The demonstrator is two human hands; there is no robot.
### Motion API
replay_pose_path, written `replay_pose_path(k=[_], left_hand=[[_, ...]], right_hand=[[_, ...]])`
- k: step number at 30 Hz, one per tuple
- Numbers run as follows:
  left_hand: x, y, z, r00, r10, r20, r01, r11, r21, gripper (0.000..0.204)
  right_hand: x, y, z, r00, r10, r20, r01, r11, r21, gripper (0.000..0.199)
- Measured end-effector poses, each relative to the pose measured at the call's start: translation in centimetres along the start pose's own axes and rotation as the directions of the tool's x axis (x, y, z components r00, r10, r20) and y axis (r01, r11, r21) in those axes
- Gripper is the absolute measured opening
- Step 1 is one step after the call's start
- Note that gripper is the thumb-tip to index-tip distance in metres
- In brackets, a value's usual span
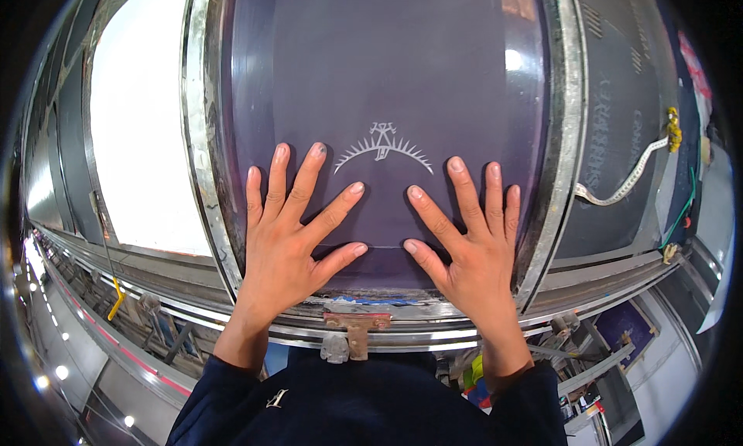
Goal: The person measures a grid-lined surface with a flexible tape measure, then places a purple panel labeled TRANSPORTER 30 over it and smooths it down. They repeat this process with a white panel, aligning and pressing each panel into place on the workbench.
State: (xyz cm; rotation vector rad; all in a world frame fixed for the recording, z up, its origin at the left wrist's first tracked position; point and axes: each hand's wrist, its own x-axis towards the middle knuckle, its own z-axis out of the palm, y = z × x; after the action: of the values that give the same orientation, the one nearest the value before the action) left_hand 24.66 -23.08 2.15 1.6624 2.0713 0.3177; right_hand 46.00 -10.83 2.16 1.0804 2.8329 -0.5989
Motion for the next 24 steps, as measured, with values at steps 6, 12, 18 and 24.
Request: replay_pose_path(k=[6,12,18,24], left_hand=[[-0.4,0.0,0.2,0.997,0.058,-0.047,-0.059,0.998,-0.026,0.062],[-4.6,0.8,-1.4,0.988,0.015,-0.155,-0.079,0.906,-0.415,0.049],[-14.3,0.0,-3.1,0.798,-0.369,-0.477,0.086,0.852,-0.516,0.025],[-21.3,-7.1,-3.6,0.478,-0.569,-0.669,0.281,0.821,-0.497,0.023]], right_hand=[[-1.0,0.7,-0.1,0.999,-0.021,-0.028,0.023,0.998,0.055,0.044],[-0.2,3.2,-3.7,0.867,0.048,-0.497,0.073,0.973,0.221,0.044],[1.3,12.2,-3.2,0.841,0.505,-0.193,-0.525,0.848,-0.068,0.091],[3.1,15.6,1.0,0.841,0.465,-0.276,-0.46,0.884,0.087,0.088]])
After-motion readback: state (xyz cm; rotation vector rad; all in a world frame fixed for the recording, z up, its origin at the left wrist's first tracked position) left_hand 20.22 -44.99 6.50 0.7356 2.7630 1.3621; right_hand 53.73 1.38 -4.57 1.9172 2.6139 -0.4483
